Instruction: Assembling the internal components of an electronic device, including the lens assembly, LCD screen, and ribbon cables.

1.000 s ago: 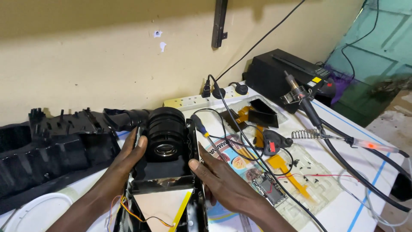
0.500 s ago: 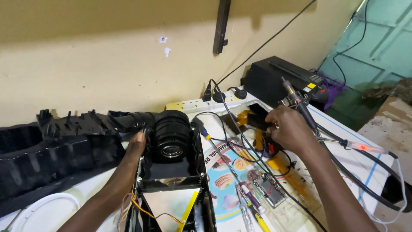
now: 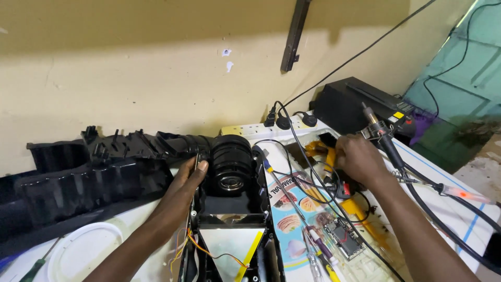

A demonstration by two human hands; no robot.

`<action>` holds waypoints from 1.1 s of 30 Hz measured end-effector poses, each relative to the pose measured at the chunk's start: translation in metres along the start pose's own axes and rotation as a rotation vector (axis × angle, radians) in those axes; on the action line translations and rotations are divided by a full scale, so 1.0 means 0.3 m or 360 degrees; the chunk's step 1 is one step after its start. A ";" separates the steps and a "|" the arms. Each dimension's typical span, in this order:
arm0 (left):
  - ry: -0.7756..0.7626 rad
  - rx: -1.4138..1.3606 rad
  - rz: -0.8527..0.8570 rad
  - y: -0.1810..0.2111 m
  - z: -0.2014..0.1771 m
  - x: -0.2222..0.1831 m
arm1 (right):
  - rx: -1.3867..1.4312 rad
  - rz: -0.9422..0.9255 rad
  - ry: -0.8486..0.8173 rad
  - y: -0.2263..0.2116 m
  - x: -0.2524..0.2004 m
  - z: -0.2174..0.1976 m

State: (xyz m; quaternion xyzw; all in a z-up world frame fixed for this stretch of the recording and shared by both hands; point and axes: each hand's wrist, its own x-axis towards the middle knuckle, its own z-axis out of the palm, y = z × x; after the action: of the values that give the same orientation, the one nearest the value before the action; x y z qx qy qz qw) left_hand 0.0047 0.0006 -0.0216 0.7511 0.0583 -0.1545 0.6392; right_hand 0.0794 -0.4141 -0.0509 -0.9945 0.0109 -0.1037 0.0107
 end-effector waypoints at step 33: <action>-0.0130 -0.0463 0.0920 0.312 0.171 -0.246 | 0.2400 -0.0302 0.0571 -0.453 -0.314 -0.601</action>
State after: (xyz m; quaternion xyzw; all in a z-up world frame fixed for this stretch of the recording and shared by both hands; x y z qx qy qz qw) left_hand -0.0465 -0.0581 0.0822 0.6306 -0.1615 0.0133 0.7590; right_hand -0.0474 -0.2795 0.1094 -0.6833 -0.1462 -0.2428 0.6729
